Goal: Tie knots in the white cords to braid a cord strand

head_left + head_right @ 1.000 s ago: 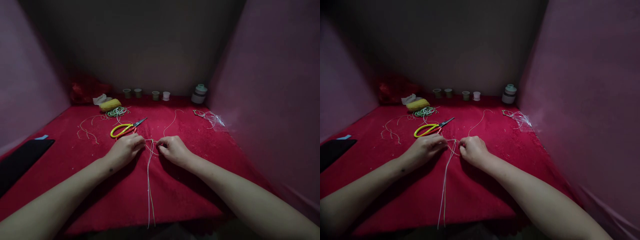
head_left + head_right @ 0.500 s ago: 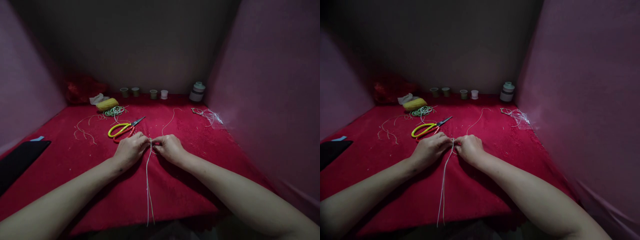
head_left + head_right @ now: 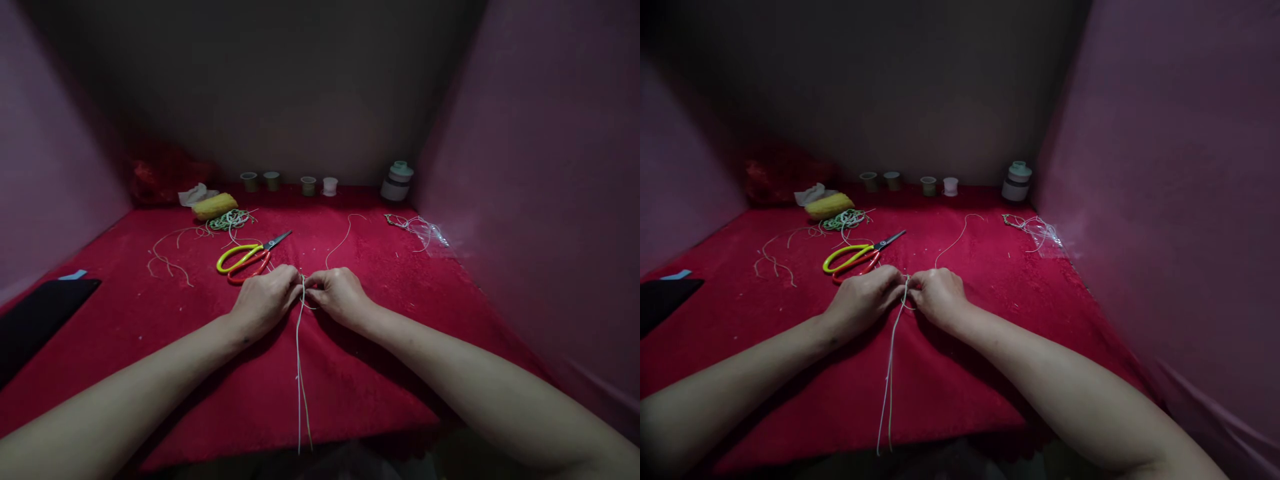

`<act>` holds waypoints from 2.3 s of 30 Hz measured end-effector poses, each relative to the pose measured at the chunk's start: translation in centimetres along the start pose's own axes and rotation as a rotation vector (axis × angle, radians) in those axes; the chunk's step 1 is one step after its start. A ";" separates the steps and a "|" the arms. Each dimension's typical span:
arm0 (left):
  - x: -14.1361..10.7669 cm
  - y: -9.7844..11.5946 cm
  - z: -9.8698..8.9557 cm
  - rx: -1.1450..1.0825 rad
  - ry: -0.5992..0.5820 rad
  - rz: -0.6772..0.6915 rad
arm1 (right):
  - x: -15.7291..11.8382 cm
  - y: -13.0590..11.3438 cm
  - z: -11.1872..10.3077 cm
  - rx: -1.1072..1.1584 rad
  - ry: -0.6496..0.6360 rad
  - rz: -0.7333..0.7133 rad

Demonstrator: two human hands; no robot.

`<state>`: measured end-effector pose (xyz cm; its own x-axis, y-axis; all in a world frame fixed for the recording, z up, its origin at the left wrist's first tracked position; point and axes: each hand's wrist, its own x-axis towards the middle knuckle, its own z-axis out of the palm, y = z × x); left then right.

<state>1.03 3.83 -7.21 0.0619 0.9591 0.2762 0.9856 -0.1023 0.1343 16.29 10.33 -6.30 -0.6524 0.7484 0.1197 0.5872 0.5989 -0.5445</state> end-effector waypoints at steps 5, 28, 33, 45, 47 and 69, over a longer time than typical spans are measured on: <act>0.0 0.1 0.0 0.031 -0.012 -0.022 | 0.2 0.1 0.1 0.037 -0.003 -0.003; 0.1 -0.2 0.4 -0.029 0.003 0.009 | 1.5 0.7 -0.2 0.382 -0.216 0.092; 0.1 -0.4 0.3 -0.077 0.007 -0.031 | 1.6 1.0 -0.3 0.379 -0.270 0.028; 0.1 -0.1 -0.2 -0.098 -0.020 -0.030 | 1.3 0.6 -1.2 0.473 -0.334 0.075; 0.0 -0.2 -0.1 -0.079 -0.021 0.004 | 1.3 0.5 -1.7 0.515 -0.391 0.098; -2.1 3.7 -5.4 -0.603 0.059 -0.045 | 1.3 1.5 -1.3 0.435 -0.354 -0.061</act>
<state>3.70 0.01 -2.21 -0.0042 0.9514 0.3079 0.7231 -0.2098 0.6581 17.00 12.57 -5.86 -0.8440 0.5298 -0.0829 0.3402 0.4096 -0.8464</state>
